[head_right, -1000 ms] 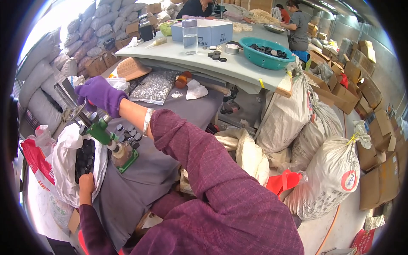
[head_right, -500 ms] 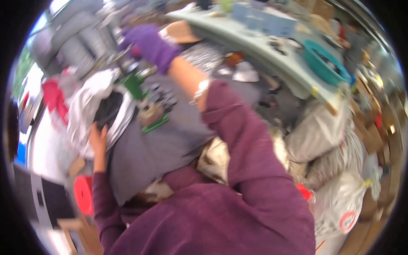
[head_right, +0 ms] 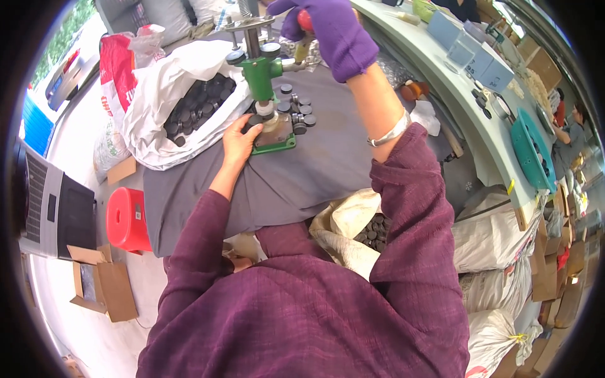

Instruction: The person processes small black circular discs using a manual hand press.

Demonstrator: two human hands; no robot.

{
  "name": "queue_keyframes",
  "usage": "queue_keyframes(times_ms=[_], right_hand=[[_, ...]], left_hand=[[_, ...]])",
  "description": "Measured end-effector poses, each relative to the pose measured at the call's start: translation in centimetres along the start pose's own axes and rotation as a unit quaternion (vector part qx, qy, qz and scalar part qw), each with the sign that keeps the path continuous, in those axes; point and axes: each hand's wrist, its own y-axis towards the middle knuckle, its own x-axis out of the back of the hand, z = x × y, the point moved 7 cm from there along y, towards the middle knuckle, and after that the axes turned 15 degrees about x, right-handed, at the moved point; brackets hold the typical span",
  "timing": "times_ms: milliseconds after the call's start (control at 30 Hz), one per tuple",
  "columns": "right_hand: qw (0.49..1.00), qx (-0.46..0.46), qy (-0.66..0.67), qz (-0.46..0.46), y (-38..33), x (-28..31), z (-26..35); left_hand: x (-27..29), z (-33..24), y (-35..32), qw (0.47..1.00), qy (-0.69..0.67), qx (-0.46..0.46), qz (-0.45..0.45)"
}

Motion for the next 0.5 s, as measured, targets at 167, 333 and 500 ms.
queue_keyframes(times_ms=[167,333,500], right_hand=[[0.992,-0.023,-0.103,0.063,-0.6,-0.3,0.8],[0.998,0.034,-0.052,0.006,-2.9,-0.6,1.2],[0.955,0.156,-0.216,0.131,-8.4,-0.3,1.0]], left_hand=[[-1.2,-1.2,0.4,0.991,0.118,-0.049,-0.032],[-2.3,-1.2,0.8,0.99,0.141,0.01,0.013],[-1.6,-1.6,0.5,0.988,0.145,0.057,0.024]])
